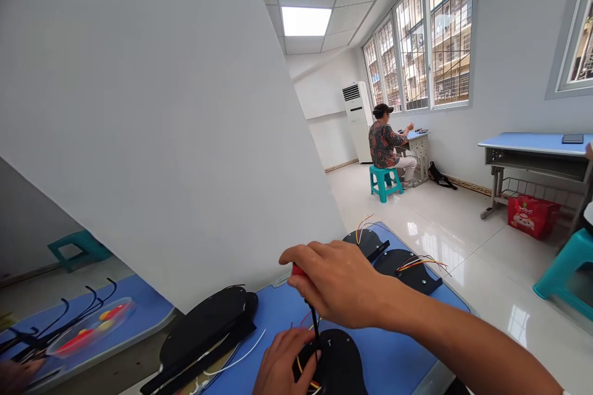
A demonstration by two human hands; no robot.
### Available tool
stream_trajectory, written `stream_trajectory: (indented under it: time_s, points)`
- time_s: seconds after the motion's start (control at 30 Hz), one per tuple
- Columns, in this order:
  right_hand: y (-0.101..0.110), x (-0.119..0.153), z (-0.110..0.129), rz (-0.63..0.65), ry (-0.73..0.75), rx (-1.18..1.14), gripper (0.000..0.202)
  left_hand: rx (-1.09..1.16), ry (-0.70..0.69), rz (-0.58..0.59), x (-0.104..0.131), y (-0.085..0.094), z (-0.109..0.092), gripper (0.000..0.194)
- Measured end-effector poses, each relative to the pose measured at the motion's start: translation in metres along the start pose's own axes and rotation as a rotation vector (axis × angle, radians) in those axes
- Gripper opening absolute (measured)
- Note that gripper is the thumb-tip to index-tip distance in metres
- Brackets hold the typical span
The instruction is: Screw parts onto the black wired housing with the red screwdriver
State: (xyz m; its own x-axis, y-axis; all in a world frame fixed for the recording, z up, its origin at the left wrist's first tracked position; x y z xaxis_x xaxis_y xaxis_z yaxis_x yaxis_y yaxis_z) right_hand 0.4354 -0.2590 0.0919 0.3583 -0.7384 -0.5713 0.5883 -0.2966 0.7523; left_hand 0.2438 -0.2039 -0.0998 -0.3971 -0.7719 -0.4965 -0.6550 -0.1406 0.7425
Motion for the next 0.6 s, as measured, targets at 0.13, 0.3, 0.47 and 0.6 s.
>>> stream_trajectory:
  time_s: [0.13,0.3,0.47,0.6]
  points:
    - [0.009,0.005,-0.005,-0.105,0.001,0.013,0.021,-0.103,-0.015,0.120,-0.010,-0.004,-0.012,0.026]
    - [0.011,0.010,-0.006,-0.143,0.009,-0.005,0.018,-0.183,-0.141,0.048,-0.010,-0.012,-0.012,0.020]
    - [0.012,0.012,-0.004,-0.176,0.026,-0.034,0.018,-0.312,-0.330,-0.074,-0.011,-0.002,0.015,0.011]
    - [0.010,0.012,-0.002,-0.224,0.055,-0.049,0.018,-0.441,-0.376,-0.242,-0.010,0.005,0.039,0.017]
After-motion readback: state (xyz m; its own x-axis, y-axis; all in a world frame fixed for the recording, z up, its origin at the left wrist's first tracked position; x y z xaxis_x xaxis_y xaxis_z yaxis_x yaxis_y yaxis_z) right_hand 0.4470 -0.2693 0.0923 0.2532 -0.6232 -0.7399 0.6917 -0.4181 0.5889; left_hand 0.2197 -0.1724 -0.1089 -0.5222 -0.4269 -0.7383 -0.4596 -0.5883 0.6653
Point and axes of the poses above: each hand's wrist, its own x-axis away from the middle knuckle, its own y-axis out of the back of the hand, z = x × y, the point moved 2 cm from there along -x, towards the middle knuckle, and after that the axes turned 1 degree about -z, right-handed, at the moved point
